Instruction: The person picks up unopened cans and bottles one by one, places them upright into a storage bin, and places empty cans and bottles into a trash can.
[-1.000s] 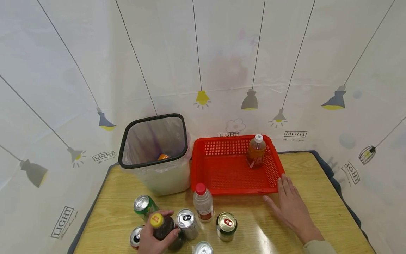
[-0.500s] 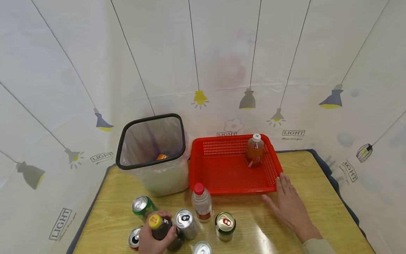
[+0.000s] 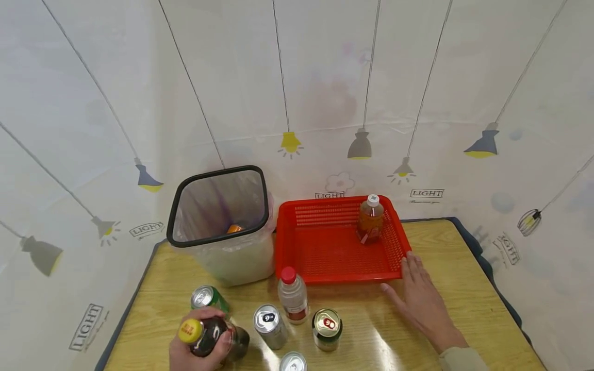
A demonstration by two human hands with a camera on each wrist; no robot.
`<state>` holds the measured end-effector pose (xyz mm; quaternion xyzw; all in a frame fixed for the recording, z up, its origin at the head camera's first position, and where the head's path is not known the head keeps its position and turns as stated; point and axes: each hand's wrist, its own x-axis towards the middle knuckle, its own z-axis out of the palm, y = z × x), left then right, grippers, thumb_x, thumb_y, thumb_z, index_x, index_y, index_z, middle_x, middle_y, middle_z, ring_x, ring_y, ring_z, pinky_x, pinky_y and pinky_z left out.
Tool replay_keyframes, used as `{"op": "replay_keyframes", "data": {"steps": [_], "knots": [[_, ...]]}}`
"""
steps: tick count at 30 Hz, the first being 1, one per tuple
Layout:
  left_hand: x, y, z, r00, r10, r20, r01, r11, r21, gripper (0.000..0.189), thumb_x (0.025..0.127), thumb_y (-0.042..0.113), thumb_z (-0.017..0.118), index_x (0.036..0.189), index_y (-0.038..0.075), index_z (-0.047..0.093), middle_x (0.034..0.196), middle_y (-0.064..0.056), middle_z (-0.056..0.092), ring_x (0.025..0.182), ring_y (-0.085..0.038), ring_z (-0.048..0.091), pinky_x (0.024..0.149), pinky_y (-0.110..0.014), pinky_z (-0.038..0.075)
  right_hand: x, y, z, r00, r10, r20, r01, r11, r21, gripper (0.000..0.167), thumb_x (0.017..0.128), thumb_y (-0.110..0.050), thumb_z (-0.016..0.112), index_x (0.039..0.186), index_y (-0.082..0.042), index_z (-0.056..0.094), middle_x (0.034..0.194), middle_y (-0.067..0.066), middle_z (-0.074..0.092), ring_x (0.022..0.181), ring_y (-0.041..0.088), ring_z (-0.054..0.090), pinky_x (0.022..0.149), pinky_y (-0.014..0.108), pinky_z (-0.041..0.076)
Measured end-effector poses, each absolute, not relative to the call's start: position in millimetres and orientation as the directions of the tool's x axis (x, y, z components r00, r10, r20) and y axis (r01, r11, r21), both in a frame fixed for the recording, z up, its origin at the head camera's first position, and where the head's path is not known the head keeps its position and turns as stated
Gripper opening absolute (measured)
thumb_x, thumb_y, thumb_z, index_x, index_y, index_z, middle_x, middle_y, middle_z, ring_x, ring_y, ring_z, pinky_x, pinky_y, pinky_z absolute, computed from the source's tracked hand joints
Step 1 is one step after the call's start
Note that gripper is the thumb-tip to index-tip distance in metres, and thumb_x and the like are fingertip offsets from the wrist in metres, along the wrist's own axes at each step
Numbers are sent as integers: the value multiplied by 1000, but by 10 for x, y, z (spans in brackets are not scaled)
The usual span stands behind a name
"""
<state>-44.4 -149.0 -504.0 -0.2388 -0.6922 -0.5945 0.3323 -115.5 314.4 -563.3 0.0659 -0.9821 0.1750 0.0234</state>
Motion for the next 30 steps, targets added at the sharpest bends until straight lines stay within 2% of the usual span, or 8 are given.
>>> {"op": "replay_keyframes", "data": {"steps": [4, 7, 10, 16, 20, 24, 26, 30], "knots": [[-464, -1543, -4717, -618, -31, 786, 777, 131, 616, 51, 60, -25, 77, 107, -19, 58, 103, -21, 67, 96, -18, 68, 88, -20, 55, -1157, 3128, -5624, -992, -115, 54, -127, 933, -336, 97, 105, -58, 47, 157, 17, 15, 167, 33, 3, 154, 50, 6, 120, 65, 18], [-480, -1519, -4437, -598, -18, 801, 797, 99, 596, 45, 68, -19, 79, 107, -19, 57, 105, -19, 68, 100, -18, 68, 91, -21, 54, -1148, 3122, -5619, -991, -118, 61, -131, 931, -339, 96, 105, -56, 49, 156, 18, 17, 167, 34, 5, 154, 50, 7, 120, 65, 18], [-518, -1457, -4147, -559, -4, 829, 829, 7, 559, 41, 75, -15, 80, 107, -22, 54, 107, -20, 68, 104, -21, 67, 94, -23, 54, -1145, 3120, -5621, -991, -116, 66, -132, 930, -344, 96, 105, -57, 50, 156, 18, 17, 167, 34, 6, 154, 51, 8, 121, 64, 17], [-660, -1275, -3680, -502, 20, 865, 863, -51, 502, 42, 83, -2, 82, 108, -20, 54, 109, -19, 70, 106, -22, 67, 97, -26, 53, -1143, 3130, -5637, -992, -110, 64, -126, 929, -349, 96, 105, -57, 49, 157, 18, 16, 167, 34, 5, 154, 51, 8, 124, 58, 8], [-862, -1095, -3511, -461, 60, 886, 885, -46, 463, 44, 87, 9, 82, 108, -17, 54, 106, -19, 68, 104, -24, 66, 98, -29, 52, -1143, 3132, -5628, -993, -105, 55, -118, 930, -347, 96, 105, -57, 49, 157, 17, 15, 167, 34, 4, 154, 51, 6, 123, 61, 11], [-1108, -897, -3433, -493, 134, 859, 865, -26, 501, 41, 90, 17, 79, 111, -10, 57, 106, -18, 67, 97, -25, 67, 95, -32, 53, -1139, 3131, -5619, -993, -106, 53, -118, 929, -350, 96, 105, -57, 48, 157, 17, 15, 168, 32, 3, 155, 48, 3, 121, 64, 16], [-1241, -794, -3427, -546, 173, 820, 831, -11, 556, 37, 89, 19, 77, 113, -4, 60, 107, -14, 68, 97, -26, 67, 92, -33, 54, -1135, 3127, -5617, -992, -108, 60, -122, 928, -352, 96, 106, -57, 48, 158, 16, 15, 168, 32, 3, 156, 47, 2, 121, 64, 18], [-1508, -595, -3482, -656, 262, 708, 738, 28, 674, 36, 87, 21, 74, 117, 7, 61, 112, -7, 69, 101, -24, 63, 87, -38, 56, -1126, 3128, -5626, -991, -112, 71, -131, 924, -360, 95, 106, -56, 48, 158, 16, 15, 168, 31, 2, 156, 45, 1, 123, 61, 13]]}}
